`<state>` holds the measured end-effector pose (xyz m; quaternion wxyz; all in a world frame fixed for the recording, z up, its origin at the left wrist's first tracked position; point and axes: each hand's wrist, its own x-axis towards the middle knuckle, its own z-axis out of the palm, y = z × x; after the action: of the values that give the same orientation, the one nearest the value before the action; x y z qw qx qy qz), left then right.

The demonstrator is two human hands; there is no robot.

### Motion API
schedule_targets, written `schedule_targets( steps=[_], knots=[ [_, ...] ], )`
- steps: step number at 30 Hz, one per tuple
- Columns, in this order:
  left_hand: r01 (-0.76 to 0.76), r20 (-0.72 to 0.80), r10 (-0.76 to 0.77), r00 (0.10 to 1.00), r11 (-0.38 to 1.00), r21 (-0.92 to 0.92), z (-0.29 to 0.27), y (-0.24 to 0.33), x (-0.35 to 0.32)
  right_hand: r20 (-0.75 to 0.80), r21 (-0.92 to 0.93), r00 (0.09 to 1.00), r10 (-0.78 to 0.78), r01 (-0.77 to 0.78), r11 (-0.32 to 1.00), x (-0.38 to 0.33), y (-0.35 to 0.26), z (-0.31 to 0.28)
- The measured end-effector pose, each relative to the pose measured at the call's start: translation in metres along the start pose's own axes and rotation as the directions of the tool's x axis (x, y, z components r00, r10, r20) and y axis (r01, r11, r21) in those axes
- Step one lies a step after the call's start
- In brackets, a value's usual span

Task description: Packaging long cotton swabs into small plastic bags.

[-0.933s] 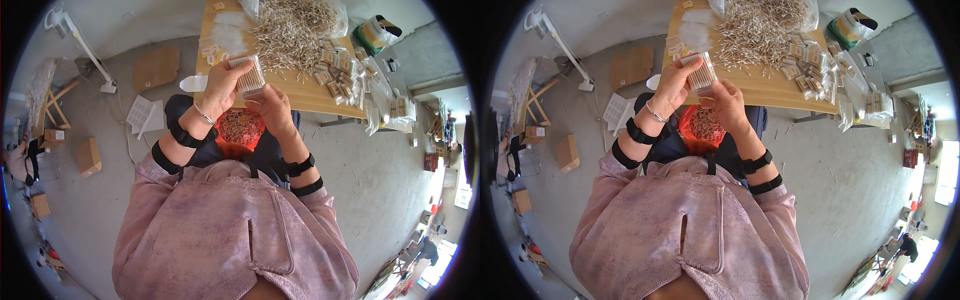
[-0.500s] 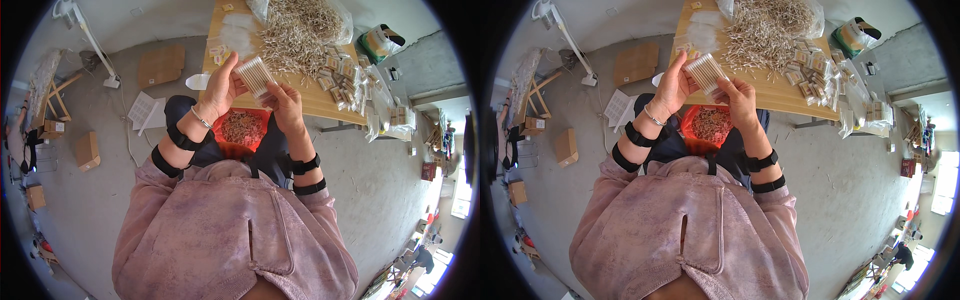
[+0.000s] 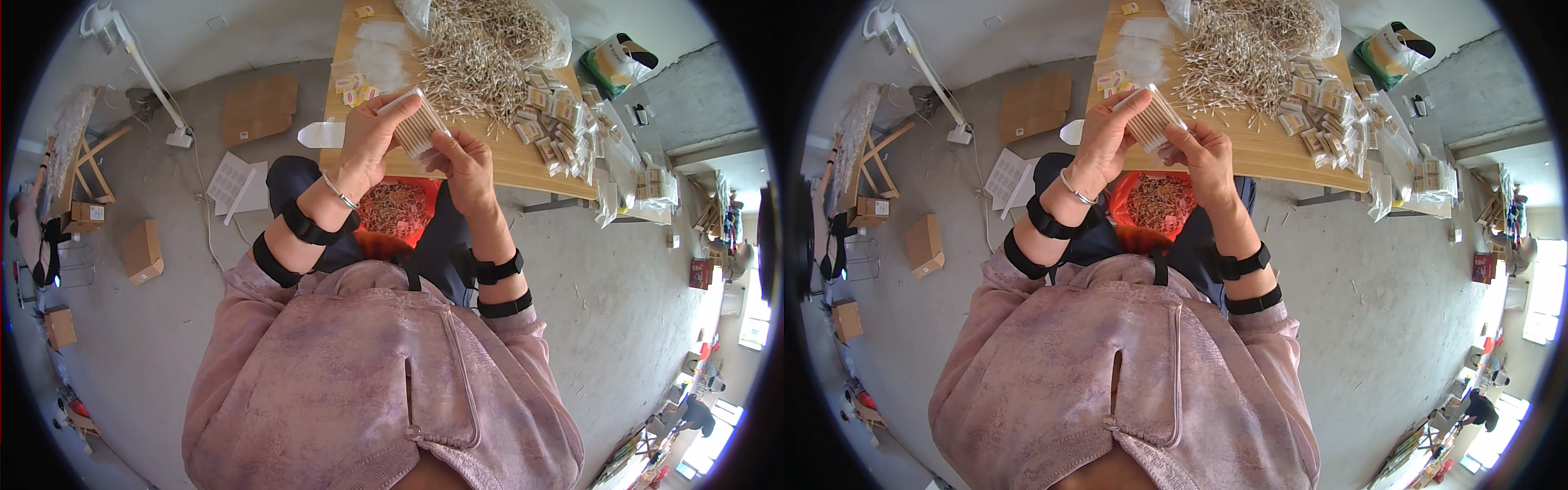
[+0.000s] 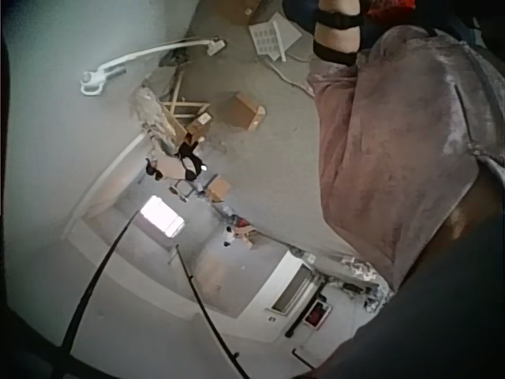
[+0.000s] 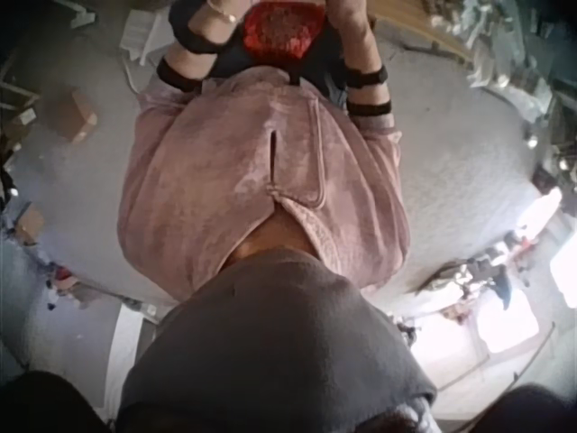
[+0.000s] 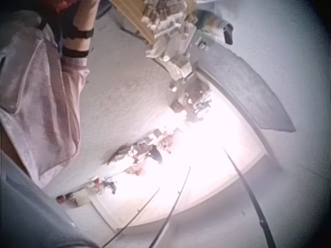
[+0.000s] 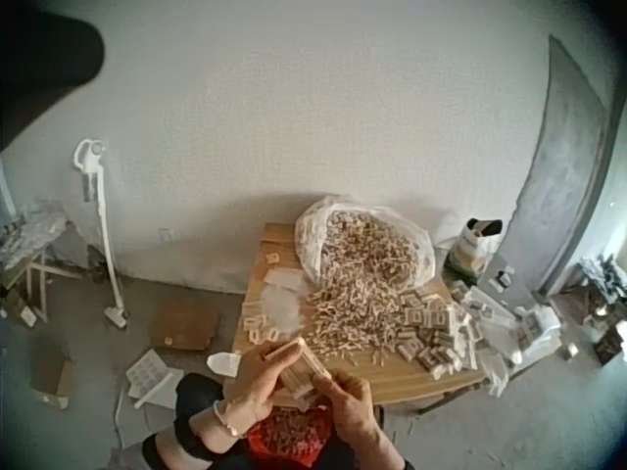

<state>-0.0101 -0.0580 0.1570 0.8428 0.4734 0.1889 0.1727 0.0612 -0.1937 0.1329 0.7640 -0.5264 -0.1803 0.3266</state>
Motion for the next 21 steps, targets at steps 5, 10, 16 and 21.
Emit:
schedule_targets(
  steps=[5, 10, 16, 21],
  knots=[
    [-0.009, -0.096, 0.0, 0.995, 0.995, -0.1, 0.006, 0.001, 0.001, 0.005, 0.07, 1.0, 0.016, -0.016, 0.997, 0.0, 0.013, 0.006],
    [-0.052, -0.127, 0.039, 0.991, 0.993, -0.101, 0.004, 0.0, 0.003, 0.043, 0.294, 0.993, 0.106, -0.114, 0.949, -0.004, 0.0, 0.013],
    [-0.064, -0.122, 0.053, 0.991, 0.994, -0.087, 0.003, -0.001, 0.002, 0.04, 0.092, 0.998, 0.055, -0.059, 0.994, 0.001, 0.012, 0.007],
    [-0.134, -0.114, 0.13, 0.985, 0.991, -0.027, 0.005, 0.003, -0.004, 0.111, 0.068, 0.994, 0.001, -0.009, 0.998, 0.001, 0.013, 0.004]
  ],
)
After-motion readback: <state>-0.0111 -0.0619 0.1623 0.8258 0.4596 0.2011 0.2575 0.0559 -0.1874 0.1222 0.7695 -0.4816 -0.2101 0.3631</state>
